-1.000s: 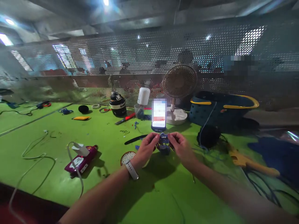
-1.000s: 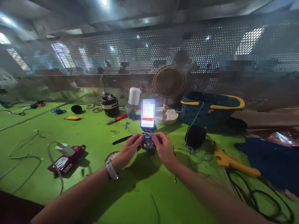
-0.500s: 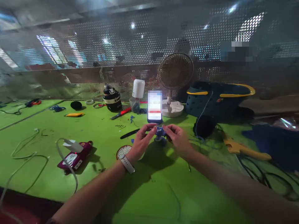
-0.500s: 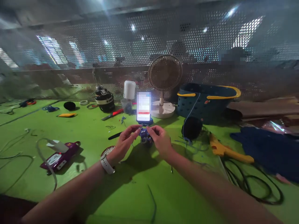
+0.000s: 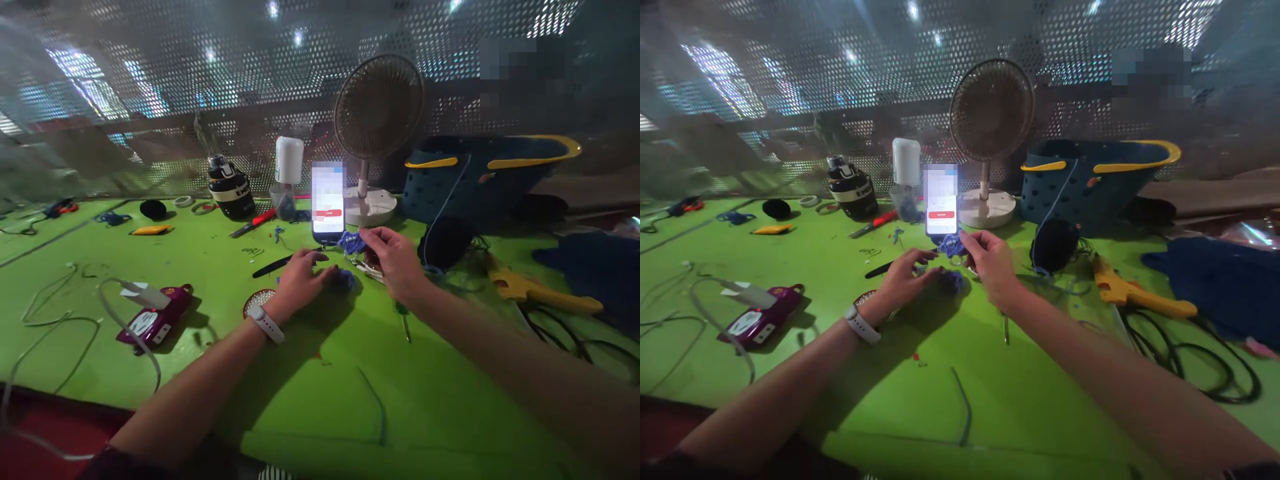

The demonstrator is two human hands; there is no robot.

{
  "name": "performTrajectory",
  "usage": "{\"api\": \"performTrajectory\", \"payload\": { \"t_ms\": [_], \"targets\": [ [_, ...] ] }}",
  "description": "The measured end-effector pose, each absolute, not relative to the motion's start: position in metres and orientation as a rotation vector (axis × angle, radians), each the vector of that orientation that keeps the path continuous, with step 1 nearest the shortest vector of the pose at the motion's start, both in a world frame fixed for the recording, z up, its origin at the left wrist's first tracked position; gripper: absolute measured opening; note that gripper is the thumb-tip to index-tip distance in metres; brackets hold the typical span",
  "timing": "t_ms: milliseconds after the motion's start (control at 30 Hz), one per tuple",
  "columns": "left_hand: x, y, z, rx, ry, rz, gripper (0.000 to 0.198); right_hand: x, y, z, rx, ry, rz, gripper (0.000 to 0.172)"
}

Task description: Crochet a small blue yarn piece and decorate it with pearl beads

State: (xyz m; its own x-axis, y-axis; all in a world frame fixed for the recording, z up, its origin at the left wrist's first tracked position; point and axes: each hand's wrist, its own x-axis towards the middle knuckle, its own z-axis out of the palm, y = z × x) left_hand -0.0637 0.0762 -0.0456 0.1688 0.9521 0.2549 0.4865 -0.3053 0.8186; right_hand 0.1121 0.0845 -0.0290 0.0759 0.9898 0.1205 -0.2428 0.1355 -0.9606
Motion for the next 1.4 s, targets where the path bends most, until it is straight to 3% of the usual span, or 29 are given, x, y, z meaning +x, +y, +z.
{"api": "performTrajectory", "payload": {
  "t_ms": [400,600,900,1233,1400],
  "targets": [
    [-0.057,0.074,-0.042,1.405,1.133,1.024,0.013,0.123,0.098,-0.018,-0.927,-1.018,1.151,0.022],
    [-0.066,0.075,-0.039,1.238,1.057,1.056,0.032,0.132,0.102,-0.016,-0.919,-1.079,1.176,0.029],
    [-0.056,0.058,-0.026,1.133,0.966,1.087,0.012,0.118,0.086,-0.024,-1.031,-1.184,1.249,0.031],
    [-0.056,0.059,-0.034,1.140,0.829,1.183,0.014,0.112,0.077,-0.027,-1.060,-1.329,1.135,0.027],
    [-0.056,0.056,-0.030,1.161,0.741,1.201,0.027,0.111,0.072,-0.024,-1.020,-1.403,0.967,0.024]
  ]
}}
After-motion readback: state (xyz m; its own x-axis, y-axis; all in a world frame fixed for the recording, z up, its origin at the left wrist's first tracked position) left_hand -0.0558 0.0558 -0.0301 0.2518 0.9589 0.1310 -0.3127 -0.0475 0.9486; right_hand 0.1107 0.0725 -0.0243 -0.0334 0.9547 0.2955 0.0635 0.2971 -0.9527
